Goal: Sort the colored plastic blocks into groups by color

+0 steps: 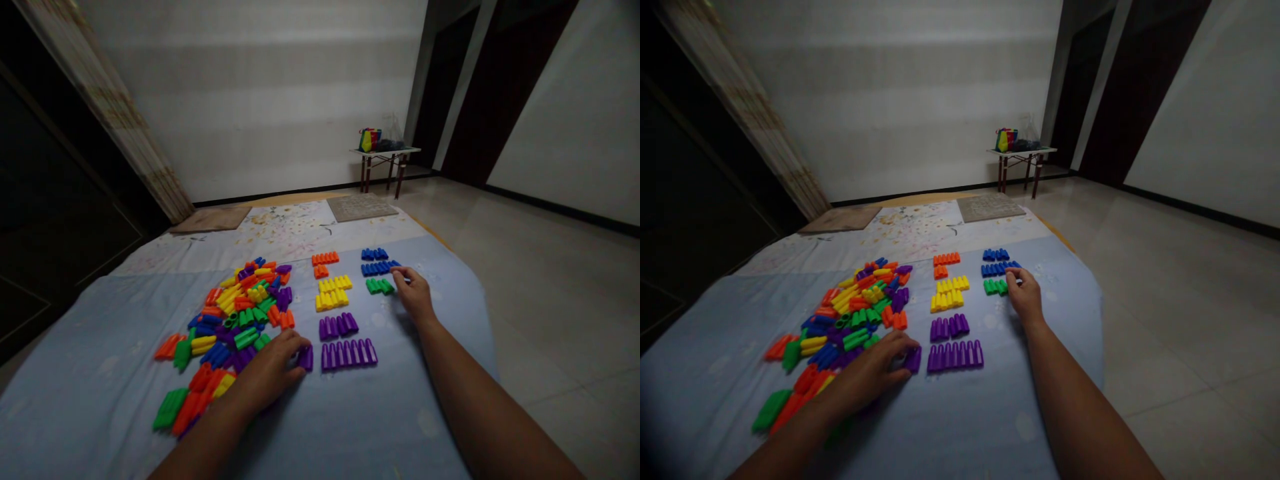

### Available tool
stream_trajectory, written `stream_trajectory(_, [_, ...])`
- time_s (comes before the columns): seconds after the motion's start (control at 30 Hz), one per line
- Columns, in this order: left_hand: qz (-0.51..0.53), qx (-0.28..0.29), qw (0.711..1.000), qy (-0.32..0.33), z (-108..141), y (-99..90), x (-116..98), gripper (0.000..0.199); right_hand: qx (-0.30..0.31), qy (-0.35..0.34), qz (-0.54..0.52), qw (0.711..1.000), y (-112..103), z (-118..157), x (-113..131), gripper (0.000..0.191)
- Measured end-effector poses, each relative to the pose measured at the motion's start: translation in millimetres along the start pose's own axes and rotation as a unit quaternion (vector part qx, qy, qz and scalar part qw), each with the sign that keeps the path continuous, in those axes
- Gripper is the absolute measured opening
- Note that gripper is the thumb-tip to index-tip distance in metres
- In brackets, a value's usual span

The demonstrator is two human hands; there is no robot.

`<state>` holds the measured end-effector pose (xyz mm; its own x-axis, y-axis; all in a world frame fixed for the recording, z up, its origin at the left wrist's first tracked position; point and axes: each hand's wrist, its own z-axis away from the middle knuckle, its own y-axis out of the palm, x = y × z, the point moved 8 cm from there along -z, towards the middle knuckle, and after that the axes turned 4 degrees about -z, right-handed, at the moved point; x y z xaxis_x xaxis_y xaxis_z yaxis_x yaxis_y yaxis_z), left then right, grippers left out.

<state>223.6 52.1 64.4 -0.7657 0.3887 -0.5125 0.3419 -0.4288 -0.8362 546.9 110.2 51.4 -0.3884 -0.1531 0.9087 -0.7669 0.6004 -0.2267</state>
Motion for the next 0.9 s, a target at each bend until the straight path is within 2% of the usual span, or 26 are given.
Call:
stream_trajectory(0.1, [0.017, -0.009, 1.0, 0.009, 0, 6.6, -4, 0.036, 0.011, -0.011, 0.005, 1.0, -1, 2, 5, 0.037])
stream_trajectory(0.2, [0.026, -0.017, 0.999, 0.015, -1, 11.2, -6, 0.036, 0.05, -0.026, 0.01, 0.998, 5, 5, 8, 0.038])
stream_trajectory(0.3, [0.029, -0.026, 0.999, 0.002, 0, 13.9, -4, 0.041, 0.132, -0.017, 0.013, 0.991, 19, 10, 7, 0.038])
stream_trajectory(0.37, [0.033, -0.03, 0.999, -0.016, 2, 14.9, 0, 0.047, 0.214, 0.016, 0.01, 0.977, 32, 18, 7, 0.038])
stream_trajectory(0.43, [0.038, -0.031, 0.998, -0.031, 4, 15.2, 4, 0.052, 0.318, 0.061, 0.01, 0.946, 44, 32, 9, 0.037])
stream_trajectory(0.53, [0.041, -0.031, 0.998, -0.028, 7, 14.8, 8, 0.048, 0.465, 0.099, 0.031, 0.879, 52, 59, 21, 0.034])
stream_trajectory(0.63, [0.037, -0.04, 0.998, -0.016, 6, 14.4, 8, 0.038, 0.549, 0.094, 0.1, 0.825, 50, 83, 33, 0.034])
stream_trajectory(0.73, [0.034, -0.058, 0.998, -0.013, 4, 15.6, 7, 0.034, 0.566, 0.08, 0.181, 0.8, 50, 95, 36, 0.04])
stream_trajectory(0.9, [0.028, -0.086, 0.996, -0.02, 2, 17.2, 5, 0.032, 0.529, 0.044, 0.222, 0.818, 55, 93, 43, 0.035])
